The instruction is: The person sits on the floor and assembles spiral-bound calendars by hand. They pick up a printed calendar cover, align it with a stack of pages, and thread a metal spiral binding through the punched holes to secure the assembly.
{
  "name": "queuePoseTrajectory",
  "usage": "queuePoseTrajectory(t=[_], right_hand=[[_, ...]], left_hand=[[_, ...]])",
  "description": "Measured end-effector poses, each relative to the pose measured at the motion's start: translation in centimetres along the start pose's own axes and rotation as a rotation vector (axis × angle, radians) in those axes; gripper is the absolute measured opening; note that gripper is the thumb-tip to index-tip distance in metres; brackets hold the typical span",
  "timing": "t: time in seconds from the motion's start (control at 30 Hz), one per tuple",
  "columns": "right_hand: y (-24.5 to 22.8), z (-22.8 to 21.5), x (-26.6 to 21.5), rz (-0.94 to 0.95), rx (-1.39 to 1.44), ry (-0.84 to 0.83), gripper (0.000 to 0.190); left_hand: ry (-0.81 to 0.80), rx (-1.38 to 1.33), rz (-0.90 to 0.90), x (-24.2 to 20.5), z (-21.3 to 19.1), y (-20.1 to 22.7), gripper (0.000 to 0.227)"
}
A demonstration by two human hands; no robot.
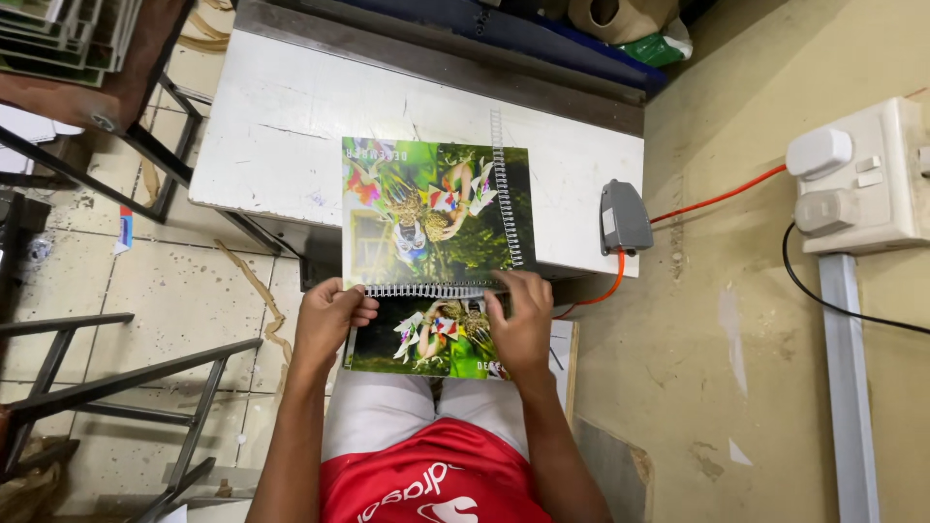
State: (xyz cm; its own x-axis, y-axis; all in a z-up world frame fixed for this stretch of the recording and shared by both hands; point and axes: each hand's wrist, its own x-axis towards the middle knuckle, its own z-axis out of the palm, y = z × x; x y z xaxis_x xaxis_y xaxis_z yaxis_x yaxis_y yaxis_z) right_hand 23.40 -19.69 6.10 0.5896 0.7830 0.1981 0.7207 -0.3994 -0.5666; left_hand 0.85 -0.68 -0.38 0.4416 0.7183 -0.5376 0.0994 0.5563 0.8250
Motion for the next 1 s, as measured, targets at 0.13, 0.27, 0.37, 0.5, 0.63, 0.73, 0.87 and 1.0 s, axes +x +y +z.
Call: queuePoseTrajectory(t=[0.13,0.27,0.37,0.5,0.63,0.73,0.87,1.0], right_hand=[[1.4,2.8,-4.0,0.378,0.431,0.087,0.02],[2.1,5.6,-4.1,0.857,1.164,-0.254,0.042],[1.0,7.9,-3.4,0.905,1.568,-0.432,0.045],[2.3,12.0,-4.0,0.944,1.735,-0.188,0.022],[-0.5,9.1,-3.0,0.869,1.523,-0.015,0.022],[-0.4,9.0,-2.5,0.783,1.333,-0.053,0.031],[-0.5,8.2,-1.3,0.803,1.294,-0.115,0.036],[1.3,9.3,-1.5,0.845,1.288,-0.146,0.037]], left_hand=[[0.0,0.015,0.049,0.6,-0.2,-2.0,0.016],[0.001,-0.006,0.075,1.0,-0.2,-2.8,0.017],[0.003,-0.01,0.086,0.8,-0.3,-2.5,0.018],[0.009,-0.012,0.088,0.3,-0.1,-2.0,0.018],[0.012,0.004,0.085,0.3,-0.2,-2.2,0.018],[0.007,0.016,0.095,0.7,-0.2,-2.5,0.016],[0.015,0.009,0.098,0.8,-0.2,-2.3,0.016],[0.002,-0.002,0.098,0.8,-0.3,-2.6,0.016]])
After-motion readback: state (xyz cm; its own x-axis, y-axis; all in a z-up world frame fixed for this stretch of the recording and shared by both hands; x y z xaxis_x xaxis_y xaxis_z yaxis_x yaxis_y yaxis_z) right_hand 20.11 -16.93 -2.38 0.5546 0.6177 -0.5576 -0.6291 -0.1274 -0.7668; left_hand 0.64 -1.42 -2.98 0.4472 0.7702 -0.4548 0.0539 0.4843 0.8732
